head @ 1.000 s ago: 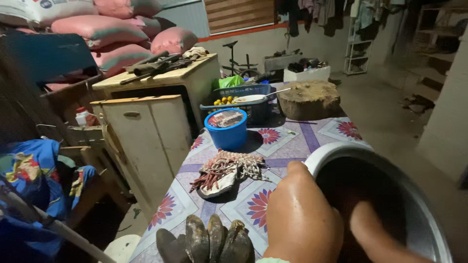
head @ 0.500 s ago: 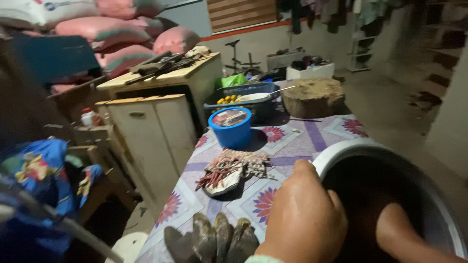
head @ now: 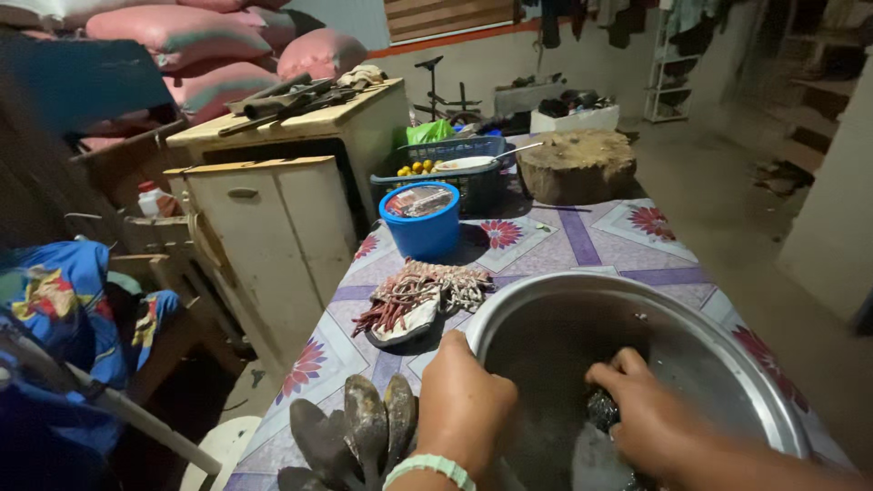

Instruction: The person scrubs the inside of a large metal pot with a steel wool pad. The person holds the pot with one hand and scrubs the interior surface with the other hand in a repetitive circular motion.

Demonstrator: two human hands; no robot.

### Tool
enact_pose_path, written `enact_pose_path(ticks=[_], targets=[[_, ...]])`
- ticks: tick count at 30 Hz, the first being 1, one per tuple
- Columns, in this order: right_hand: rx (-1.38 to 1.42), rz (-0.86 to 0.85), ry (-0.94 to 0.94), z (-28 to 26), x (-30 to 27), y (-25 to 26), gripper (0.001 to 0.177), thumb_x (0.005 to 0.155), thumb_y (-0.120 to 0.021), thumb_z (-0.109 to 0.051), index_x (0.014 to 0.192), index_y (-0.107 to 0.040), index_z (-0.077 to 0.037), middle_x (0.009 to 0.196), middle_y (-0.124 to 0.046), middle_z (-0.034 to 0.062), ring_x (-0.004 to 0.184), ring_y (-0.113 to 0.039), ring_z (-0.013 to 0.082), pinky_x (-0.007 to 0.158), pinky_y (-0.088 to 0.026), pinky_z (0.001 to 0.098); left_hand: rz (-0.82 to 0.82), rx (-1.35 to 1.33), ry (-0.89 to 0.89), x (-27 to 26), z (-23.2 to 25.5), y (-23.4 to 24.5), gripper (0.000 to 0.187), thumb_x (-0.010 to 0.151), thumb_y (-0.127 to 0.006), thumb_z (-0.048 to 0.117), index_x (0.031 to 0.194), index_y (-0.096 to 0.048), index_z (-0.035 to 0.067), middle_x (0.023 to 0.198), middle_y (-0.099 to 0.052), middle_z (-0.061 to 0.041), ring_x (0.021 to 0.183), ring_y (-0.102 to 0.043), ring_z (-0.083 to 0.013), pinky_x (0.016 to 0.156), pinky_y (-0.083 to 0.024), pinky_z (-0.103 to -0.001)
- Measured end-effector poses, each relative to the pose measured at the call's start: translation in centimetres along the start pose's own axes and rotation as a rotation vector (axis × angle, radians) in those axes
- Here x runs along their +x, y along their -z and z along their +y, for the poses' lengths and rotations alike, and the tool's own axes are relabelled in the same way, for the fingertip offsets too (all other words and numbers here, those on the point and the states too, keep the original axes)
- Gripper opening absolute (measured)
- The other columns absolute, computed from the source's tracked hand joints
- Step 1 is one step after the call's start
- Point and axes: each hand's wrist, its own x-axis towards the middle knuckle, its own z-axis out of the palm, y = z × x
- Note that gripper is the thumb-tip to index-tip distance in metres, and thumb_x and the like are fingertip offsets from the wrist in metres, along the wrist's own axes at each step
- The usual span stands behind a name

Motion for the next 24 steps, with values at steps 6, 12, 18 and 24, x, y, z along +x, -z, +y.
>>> enact_pose_path(ticks=[6,12,18,24], targets=[[0.128,0.085,0.624,-2.8,-2.4,-1.1,0.066,0.069,-0.080,-0.002,0.130,-0.064,-0.019,0.130,-0.064,0.0018,0.124,-0.064,0.0246,0.103,-0.051,0.0386,-0.005,0.044,0.075,0.6,-0.8,-0.8,0.038,0.077,-0.071,0.008,0.114,-0.060,0.004,0.112,-0.071,-0.025,0.113,-0.068,-0.0415,0.097,-0.055,-0.046],[-0.273,0.060,0.332,-0.5,0.5,0.0,0.093,0.056,-0.095,-0.015,0.141,-0.058,-0.023,0.142,-0.053,0.0071,0.129,-0.059,0.0319,0.106,-0.050,0.0384,-0.023,0.138,0.136,1.7,-2.8,-2.1,0.039,0.078,-0.072,0.011,0.115,-0.063,0.004,0.115,-0.071,-0.025,0.116,-0.069,-0.0394,0.101,-0.055,-0.044],[-0.157,0.003,0.191,-0.9,1.3,-2.1,0.076,0.076,-0.086,-0.014,0.143,-0.054,-0.026,0.144,-0.052,0.0002,0.132,-0.057,0.0250,0.110,-0.048,0.0362,-0.030,0.162,0.132,1.4,-2.9,-1.6,0.042,0.080,-0.074,0.018,0.117,-0.061,0.002,0.122,-0.068,-0.026,0.120,-0.065,-0.0401,0.103,-0.053,-0.044],[-0.139,-0.068,0.643,-1.6,0.5,-2.4,0.071,0.069,-0.078,-0.004,0.136,-0.064,-0.024,0.135,-0.059,0.0070,0.125,-0.059,0.0284,0.105,-0.049,0.0370,-0.096,0.137,0.110,0.7,-1.8,-1.0,0.047,0.080,-0.078,0.024,0.118,-0.061,0.001,0.122,-0.067,-0.025,0.120,-0.065,-0.0402,0.103,-0.053,-0.045]])
